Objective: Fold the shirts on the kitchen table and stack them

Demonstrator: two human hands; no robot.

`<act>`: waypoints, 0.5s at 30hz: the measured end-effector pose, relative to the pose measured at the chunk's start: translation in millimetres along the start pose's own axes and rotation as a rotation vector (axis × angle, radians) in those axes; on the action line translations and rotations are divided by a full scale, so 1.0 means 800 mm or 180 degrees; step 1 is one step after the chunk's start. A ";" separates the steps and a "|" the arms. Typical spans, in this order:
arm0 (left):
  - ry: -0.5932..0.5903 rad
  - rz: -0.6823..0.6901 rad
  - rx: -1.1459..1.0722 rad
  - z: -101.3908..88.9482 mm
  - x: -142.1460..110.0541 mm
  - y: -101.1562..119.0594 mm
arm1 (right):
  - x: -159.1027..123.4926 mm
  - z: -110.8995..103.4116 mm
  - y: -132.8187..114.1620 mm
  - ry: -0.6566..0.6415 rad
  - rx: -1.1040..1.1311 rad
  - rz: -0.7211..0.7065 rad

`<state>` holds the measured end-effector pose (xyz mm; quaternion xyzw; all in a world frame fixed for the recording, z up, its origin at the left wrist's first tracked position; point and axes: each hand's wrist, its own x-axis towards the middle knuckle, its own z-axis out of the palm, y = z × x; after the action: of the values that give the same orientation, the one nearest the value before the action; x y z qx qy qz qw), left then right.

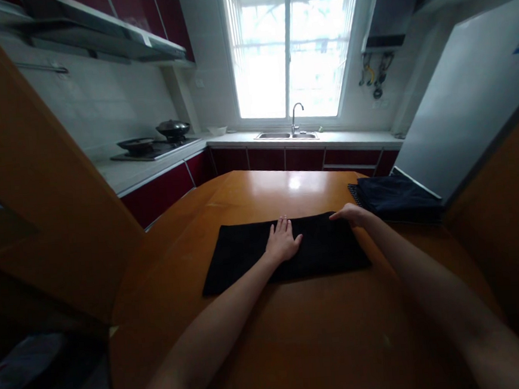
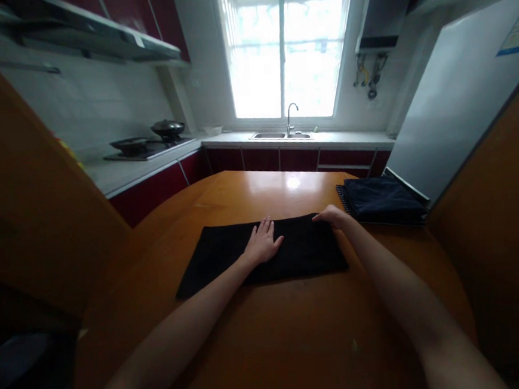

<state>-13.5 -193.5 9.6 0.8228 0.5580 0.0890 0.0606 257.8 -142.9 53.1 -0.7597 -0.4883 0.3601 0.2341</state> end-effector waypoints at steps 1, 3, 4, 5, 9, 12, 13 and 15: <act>0.0022 0.0010 -0.0030 0.001 0.000 -0.001 | -0.003 -0.002 0.001 -0.0082 0.0015 0.0034; 0.0062 0.0023 -0.0102 0.002 0.000 -0.001 | -0.010 -0.007 0.003 -0.0283 0.0037 0.0058; 0.0082 0.0031 -0.0140 0.002 0.000 -0.001 | -0.013 -0.010 0.004 -0.0401 0.0048 0.0048; 0.0099 0.0039 -0.0176 0.002 0.000 -0.001 | -0.017 -0.014 0.005 -0.0520 0.0060 0.0030; 0.0131 0.0047 -0.0277 0.002 -0.001 0.000 | -0.027 -0.025 0.002 -0.0789 0.0094 -0.0063; 0.0177 0.0064 -0.0326 0.003 -0.001 -0.001 | -0.031 -0.027 -0.010 -0.0799 0.0122 -0.0162; 0.0238 0.0086 -0.0345 0.003 -0.001 -0.001 | -0.032 -0.027 -0.016 -0.0791 0.0131 -0.0206; 0.0479 0.0197 -0.0480 0.002 0.000 0.000 | -0.036 -0.023 -0.032 -0.0772 0.0135 -0.0305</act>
<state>-13.2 -193.8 7.8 0.8237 0.5271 0.1942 0.0775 250.1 -158.6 92.3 -0.6812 -0.5411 0.4480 0.2062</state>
